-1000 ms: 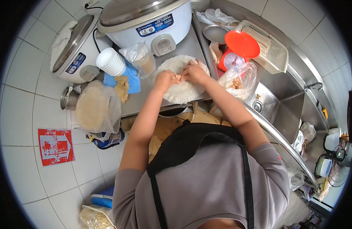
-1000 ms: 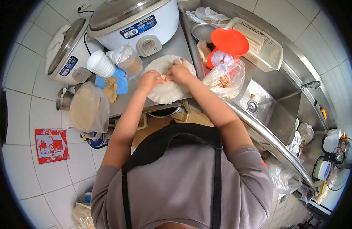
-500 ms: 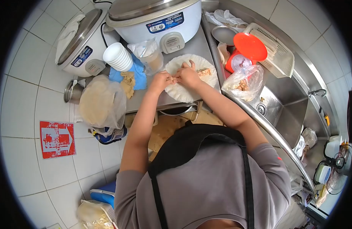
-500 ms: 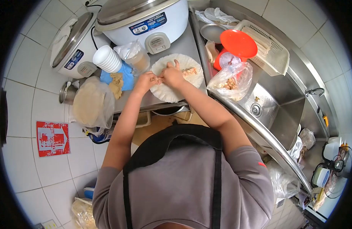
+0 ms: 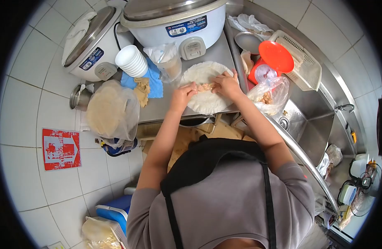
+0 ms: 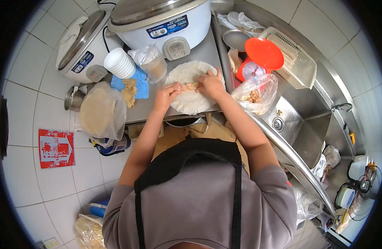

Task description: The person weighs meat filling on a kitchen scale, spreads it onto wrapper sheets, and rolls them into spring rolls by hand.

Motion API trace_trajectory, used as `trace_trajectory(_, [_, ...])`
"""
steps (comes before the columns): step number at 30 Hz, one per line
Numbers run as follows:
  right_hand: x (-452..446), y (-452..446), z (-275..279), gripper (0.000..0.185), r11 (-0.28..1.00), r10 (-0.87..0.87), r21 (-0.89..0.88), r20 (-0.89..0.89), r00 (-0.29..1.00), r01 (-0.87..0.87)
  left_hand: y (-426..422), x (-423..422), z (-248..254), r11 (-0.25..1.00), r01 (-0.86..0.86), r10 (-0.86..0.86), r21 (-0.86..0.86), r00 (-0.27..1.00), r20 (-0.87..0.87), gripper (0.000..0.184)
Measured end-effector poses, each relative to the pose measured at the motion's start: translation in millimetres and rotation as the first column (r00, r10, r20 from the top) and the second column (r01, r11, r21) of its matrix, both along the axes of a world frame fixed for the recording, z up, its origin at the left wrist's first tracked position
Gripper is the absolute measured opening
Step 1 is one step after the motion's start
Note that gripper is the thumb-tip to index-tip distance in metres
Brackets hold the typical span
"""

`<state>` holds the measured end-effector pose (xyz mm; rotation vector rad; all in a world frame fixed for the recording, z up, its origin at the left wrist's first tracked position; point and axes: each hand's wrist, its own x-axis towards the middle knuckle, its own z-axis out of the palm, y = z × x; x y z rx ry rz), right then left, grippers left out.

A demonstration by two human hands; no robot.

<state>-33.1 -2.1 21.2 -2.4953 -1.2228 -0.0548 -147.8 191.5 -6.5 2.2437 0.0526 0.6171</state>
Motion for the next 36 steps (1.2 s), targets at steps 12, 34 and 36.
trace_trajectory(12, [35,-40,-19,0.030,0.986,-0.048,0.152,-0.090,0.995,0.061,12,-3,4,0.986,0.146,-0.136,0.078,0.983,-0.122,0.050])
trace_trajectory(34, [-1,-72,33,0.038,0.877,0.309,0.464,-0.343,0.887,-0.126,-31,-30,14,0.972,0.140,-0.162,-0.187,0.981,-0.110,0.019])
trace_trajectory(36, [1,-68,25,0.029,0.885,0.285,0.435,-0.228,0.931,-0.165,-34,-21,18,0.973,0.049,-0.060,-0.225,0.997,-0.041,0.016])
